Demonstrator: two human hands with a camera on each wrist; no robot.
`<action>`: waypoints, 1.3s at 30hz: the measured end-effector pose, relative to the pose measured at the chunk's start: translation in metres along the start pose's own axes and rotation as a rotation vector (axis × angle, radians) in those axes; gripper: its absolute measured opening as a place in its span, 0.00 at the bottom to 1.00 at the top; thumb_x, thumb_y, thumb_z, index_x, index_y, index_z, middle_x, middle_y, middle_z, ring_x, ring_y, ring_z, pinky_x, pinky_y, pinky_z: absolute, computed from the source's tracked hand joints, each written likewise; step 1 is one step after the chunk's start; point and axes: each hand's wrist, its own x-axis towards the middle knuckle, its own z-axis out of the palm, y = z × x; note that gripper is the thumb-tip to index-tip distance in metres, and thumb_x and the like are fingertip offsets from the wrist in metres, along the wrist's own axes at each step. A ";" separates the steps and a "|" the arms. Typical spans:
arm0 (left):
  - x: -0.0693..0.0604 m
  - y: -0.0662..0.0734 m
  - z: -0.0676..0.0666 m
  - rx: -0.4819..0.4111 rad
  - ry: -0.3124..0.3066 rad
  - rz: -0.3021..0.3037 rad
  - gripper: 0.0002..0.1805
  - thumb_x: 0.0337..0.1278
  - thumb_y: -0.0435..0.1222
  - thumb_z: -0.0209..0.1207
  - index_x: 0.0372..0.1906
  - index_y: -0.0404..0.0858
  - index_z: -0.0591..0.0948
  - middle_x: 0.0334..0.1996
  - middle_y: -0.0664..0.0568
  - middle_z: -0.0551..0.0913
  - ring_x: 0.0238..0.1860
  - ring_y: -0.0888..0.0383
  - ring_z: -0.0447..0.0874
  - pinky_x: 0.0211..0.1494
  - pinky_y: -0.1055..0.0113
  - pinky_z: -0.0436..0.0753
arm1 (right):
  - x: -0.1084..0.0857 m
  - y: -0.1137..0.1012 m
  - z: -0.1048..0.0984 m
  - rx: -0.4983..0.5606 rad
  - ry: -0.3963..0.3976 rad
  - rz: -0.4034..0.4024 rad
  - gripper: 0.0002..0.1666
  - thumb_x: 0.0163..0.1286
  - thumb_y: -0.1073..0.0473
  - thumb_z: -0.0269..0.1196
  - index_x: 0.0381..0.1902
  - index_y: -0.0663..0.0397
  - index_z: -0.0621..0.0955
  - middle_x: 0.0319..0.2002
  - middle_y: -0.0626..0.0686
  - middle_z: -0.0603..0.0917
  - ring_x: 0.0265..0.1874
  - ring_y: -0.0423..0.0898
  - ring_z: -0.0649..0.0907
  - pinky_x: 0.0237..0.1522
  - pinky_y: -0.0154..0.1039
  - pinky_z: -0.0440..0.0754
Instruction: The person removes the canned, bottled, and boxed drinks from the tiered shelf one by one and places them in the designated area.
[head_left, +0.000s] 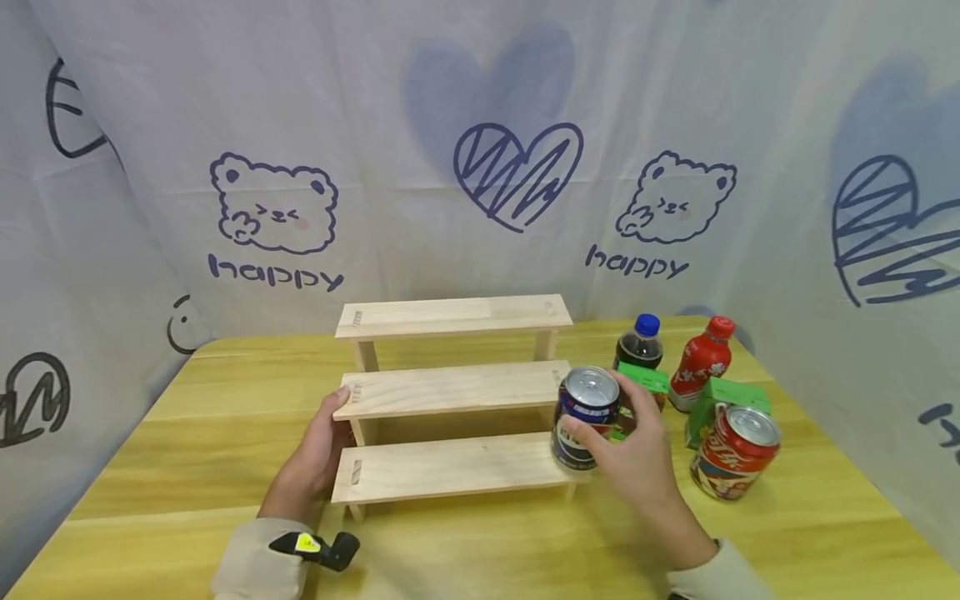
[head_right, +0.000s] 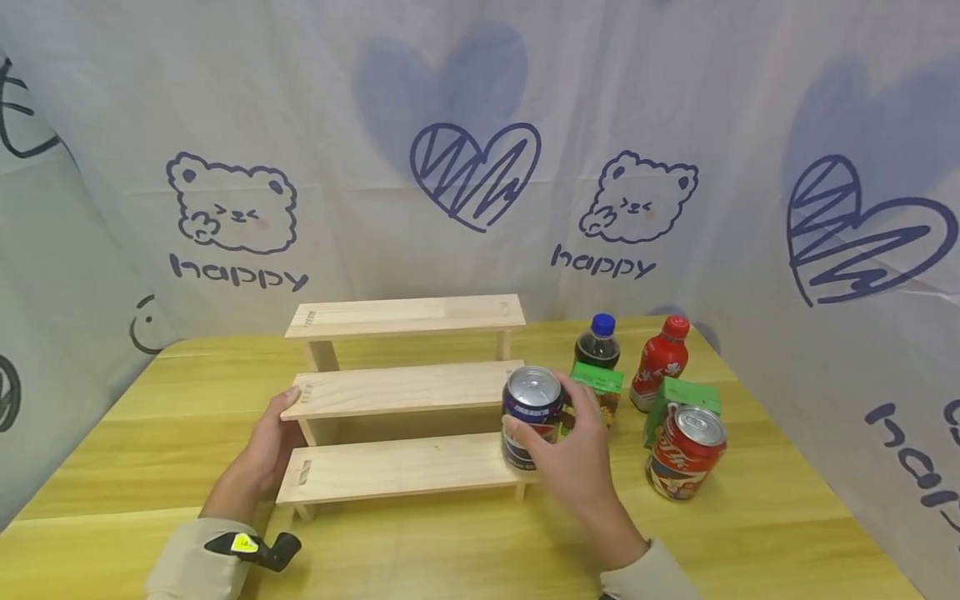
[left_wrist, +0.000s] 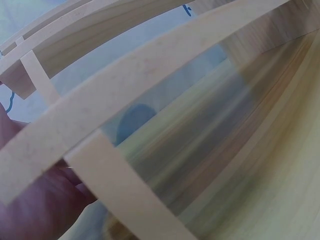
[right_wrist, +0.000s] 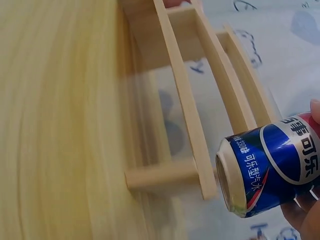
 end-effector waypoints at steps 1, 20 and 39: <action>0.000 0.000 0.000 0.001 -0.005 0.000 0.43 0.63 0.66 0.29 0.74 0.44 0.45 0.66 0.36 0.55 0.62 0.45 0.61 0.57 0.56 0.67 | 0.000 0.002 -0.004 -0.002 0.016 0.011 0.43 0.52 0.57 0.74 0.64 0.57 0.68 0.55 0.55 0.74 0.52 0.47 0.75 0.44 0.22 0.74; -0.007 0.019 0.011 -0.030 0.057 -0.069 0.39 0.64 0.63 0.27 0.74 0.46 0.46 0.66 0.38 0.55 0.64 0.41 0.57 0.59 0.54 0.64 | 0.007 0.040 -0.035 -0.048 0.140 0.176 0.45 0.50 0.57 0.74 0.64 0.60 0.67 0.57 0.59 0.73 0.58 0.55 0.73 0.53 0.46 0.74; -0.005 0.011 0.009 0.018 0.055 -0.087 0.44 0.60 0.68 0.26 0.74 0.45 0.46 0.66 0.37 0.57 0.62 0.43 0.62 0.57 0.55 0.67 | 0.001 0.058 -0.029 -0.035 0.123 0.302 0.47 0.47 0.54 0.76 0.63 0.58 0.67 0.60 0.62 0.71 0.60 0.58 0.71 0.55 0.52 0.73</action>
